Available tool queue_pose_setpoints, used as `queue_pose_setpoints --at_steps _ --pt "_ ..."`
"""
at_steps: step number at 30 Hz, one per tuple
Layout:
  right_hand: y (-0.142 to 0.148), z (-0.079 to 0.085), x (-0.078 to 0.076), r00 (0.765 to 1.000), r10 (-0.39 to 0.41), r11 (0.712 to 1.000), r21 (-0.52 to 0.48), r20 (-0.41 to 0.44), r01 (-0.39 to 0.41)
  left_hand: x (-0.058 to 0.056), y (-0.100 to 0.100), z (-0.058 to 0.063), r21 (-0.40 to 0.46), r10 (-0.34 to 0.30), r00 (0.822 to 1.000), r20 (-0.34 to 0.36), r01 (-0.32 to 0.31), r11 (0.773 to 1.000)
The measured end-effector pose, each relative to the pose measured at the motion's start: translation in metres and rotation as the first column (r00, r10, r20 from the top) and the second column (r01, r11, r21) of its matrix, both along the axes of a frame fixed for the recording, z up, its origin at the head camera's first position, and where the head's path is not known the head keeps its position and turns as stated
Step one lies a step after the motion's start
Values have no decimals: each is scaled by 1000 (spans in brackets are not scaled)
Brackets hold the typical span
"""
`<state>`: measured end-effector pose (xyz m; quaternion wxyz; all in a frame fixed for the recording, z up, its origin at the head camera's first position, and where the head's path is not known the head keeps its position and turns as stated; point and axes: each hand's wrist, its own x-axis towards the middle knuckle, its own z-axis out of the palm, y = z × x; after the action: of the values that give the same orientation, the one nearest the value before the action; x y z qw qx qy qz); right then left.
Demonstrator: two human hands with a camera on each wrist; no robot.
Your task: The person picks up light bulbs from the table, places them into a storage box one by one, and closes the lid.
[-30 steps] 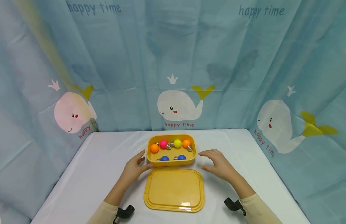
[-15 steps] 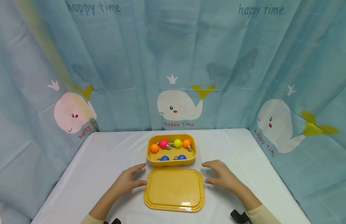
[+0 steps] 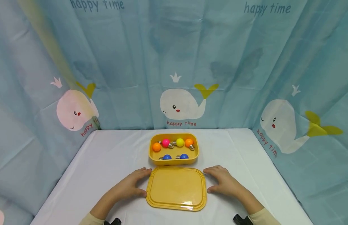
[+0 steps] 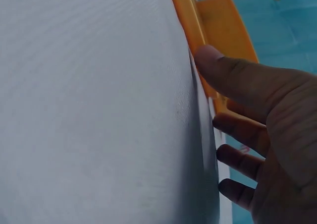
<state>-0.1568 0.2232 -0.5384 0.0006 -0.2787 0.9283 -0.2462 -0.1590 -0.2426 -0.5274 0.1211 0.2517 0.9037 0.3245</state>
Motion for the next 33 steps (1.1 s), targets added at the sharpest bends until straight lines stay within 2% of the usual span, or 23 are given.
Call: queue_pose_setpoints --at_steps 7,14,21,27,33 --pt "-2 -3 3 1000 12 1000 -1 -5 -12 -2 0 2 -26 -33 997 63 35 999" --pt "-5 -3 6 999 24 1000 9 28 -25 -4 -2 1 -64 -59 997 56 62 996" --pt "-4 -6 5 999 18 1000 -23 38 -17 -7 -1 2 -54 -49 997 60 52 997" --pt "0 -7 5 999 28 994 -107 28 -24 -8 -6 0 14 -27 994 106 25 1000" --pt "7 1 8 992 49 973 -231 113 -21 -6 -12 1 105 -41 990 135 27 994"
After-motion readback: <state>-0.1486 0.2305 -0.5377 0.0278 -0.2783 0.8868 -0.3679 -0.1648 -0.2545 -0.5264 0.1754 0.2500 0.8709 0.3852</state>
